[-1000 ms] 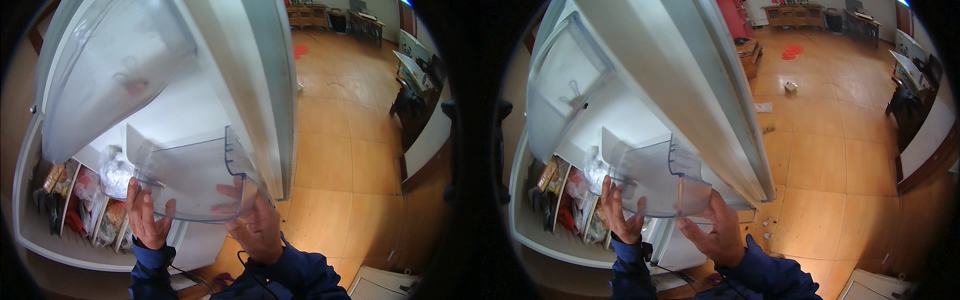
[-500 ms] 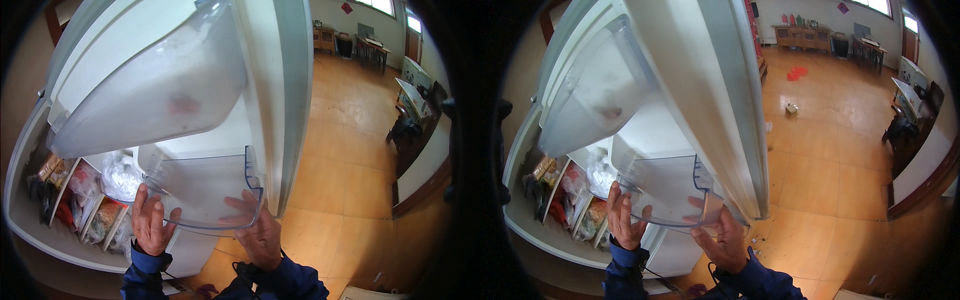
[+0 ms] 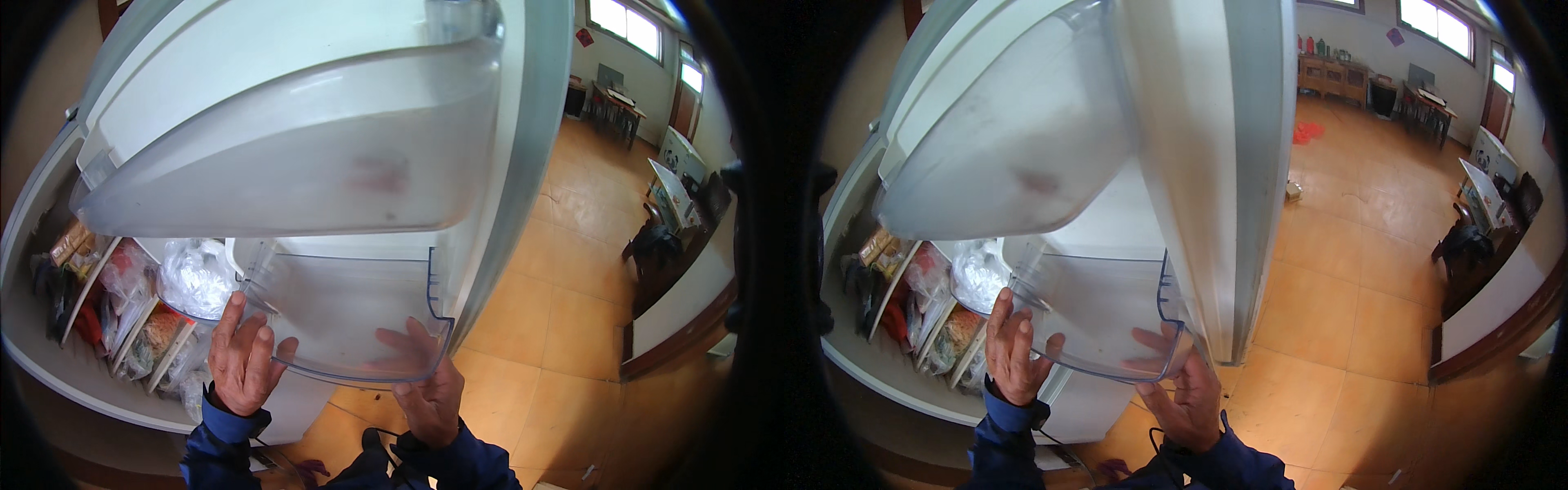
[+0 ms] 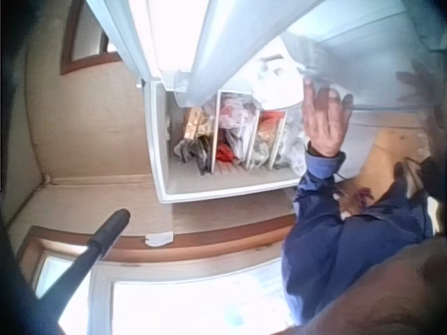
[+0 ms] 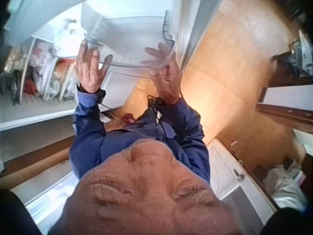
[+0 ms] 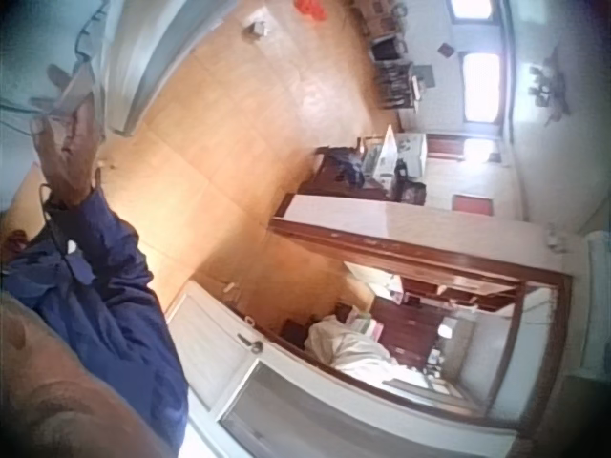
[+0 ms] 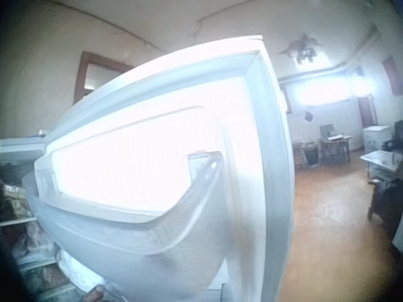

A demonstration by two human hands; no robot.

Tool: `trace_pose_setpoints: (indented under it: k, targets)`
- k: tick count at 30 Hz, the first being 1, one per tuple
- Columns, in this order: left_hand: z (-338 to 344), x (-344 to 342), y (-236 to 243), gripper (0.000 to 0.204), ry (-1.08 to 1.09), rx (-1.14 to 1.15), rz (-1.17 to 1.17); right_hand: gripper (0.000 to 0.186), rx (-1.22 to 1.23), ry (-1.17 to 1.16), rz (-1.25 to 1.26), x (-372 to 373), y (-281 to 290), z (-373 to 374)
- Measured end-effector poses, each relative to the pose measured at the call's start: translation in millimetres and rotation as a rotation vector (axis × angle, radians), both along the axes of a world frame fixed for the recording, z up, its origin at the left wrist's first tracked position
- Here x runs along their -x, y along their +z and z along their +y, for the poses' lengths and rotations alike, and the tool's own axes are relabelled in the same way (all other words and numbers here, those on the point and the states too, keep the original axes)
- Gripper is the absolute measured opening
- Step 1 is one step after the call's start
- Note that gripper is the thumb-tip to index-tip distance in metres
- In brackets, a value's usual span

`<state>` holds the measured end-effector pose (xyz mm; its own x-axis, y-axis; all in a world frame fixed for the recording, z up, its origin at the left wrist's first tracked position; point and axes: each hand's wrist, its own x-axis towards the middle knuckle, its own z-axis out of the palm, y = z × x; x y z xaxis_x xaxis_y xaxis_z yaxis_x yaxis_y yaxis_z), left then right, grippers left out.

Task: The person opens a top-mount refrigerator and repeatedly attempts to install a clear plastic shelf into the door compartment. They align the shelf with the mounting brackets, press it into place, and test its fit multiple times. The person also briefly handles a plastic bag of ice inside the door bin.

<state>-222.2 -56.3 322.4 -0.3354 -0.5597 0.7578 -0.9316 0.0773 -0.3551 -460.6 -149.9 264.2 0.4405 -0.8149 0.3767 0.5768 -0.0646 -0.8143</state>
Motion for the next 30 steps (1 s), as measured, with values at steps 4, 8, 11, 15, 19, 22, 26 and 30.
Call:
trace_pose_setpoints:
  k: [4, 8, 11, 15, 19, 22, 26, 30]
  targets:
    - [-0.4, 0.2, 1.5, 0.087, -0.020, -0.002, 0.013, 0.068, 0.012, -0.024, 0.015, 1.5, 3.6, 0.2]
    - [-1.5, -0.3, 5.2, 0.083, -0.033, -0.008, 0.010, 0.070, 0.005, -0.033, 0.005, 2.5, 7.7, 1.1]
    - [-2.4, 0.5, 6.5, 0.075, -0.044, -0.004, 0.012, 0.070, 0.009, -0.052, -0.023, 3.6, 6.1, 1.7]
    - [-1.9, 1.5, 8.8, 0.061, -0.059, 0.003, 0.019, 0.077, 0.000, -0.144, 0.070, 9.7, -3.2, 2.2]
    - [0.5, 1.6, 9.5, 0.041, -0.066, -0.007, 0.040, 0.090, 0.225, -0.511, 0.212, 19.9, -13.2, -3.2]
    - [-0.6, 0.0, 7.9, 0.036, -0.083, -0.005, 0.066, 0.105, 0.407, -0.735, 0.262, 23.8, -10.3, -12.6]
    - [-5.0, -2.0, 5.3, 0.039, -0.109, 0.017, 0.080, 0.132, 0.335, -0.759, 0.260, 10.3, 9.5, -11.5]
    - [-6.4, -0.5, 2.3, 0.035, -0.139, 0.030, 0.120, 0.123, 0.369, -0.774, 0.341, -9.1, 26.3, -12.4]
